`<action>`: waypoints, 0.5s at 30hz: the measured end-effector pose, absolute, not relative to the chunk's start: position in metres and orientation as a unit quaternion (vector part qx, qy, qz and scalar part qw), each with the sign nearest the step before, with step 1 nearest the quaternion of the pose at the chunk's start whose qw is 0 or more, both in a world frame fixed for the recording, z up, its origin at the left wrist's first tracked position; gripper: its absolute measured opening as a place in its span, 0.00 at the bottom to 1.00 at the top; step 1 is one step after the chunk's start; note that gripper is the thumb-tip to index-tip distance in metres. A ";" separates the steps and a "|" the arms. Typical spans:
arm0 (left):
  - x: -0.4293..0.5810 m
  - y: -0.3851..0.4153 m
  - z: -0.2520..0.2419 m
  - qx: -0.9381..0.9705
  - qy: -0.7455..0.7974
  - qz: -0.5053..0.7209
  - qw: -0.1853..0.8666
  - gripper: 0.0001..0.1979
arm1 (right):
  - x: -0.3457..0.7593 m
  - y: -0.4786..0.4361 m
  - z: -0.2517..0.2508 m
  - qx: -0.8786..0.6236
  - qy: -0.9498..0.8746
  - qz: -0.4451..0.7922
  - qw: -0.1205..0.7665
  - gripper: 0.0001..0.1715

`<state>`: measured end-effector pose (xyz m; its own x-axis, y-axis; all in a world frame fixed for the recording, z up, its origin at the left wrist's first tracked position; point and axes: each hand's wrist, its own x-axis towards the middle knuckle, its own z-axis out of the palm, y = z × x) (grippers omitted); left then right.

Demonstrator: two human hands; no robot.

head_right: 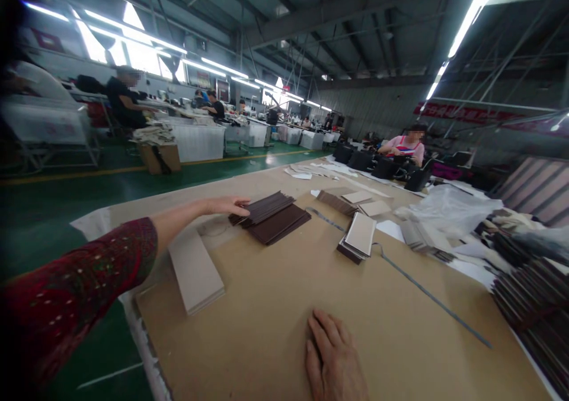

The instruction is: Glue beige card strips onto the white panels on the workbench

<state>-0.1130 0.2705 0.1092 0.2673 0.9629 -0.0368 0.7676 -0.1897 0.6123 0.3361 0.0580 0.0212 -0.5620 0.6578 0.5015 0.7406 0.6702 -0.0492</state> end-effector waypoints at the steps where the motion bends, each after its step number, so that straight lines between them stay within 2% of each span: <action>1: -0.114 0.273 0.107 0.738 0.587 0.184 0.278 0.21 | 0.336 0.059 0.019 -0.391 -0.881 -0.091 0.251 0.20; 8: -0.113 0.285 0.089 0.699 0.616 0.186 0.312 0.19 | 0.343 0.074 0.001 -0.337 -0.878 -0.163 0.298 0.18; 15: -0.112 0.298 0.087 0.702 0.639 0.176 0.261 0.19 | 0.343 0.076 -0.003 -0.336 -0.873 -0.176 0.306 0.18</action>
<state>-0.1119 0.2976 0.0865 0.1226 0.9886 -0.0872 0.8051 -0.0477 0.5913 0.3430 0.0765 -0.0025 -0.5862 0.4794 0.6532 0.6950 0.7118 0.1013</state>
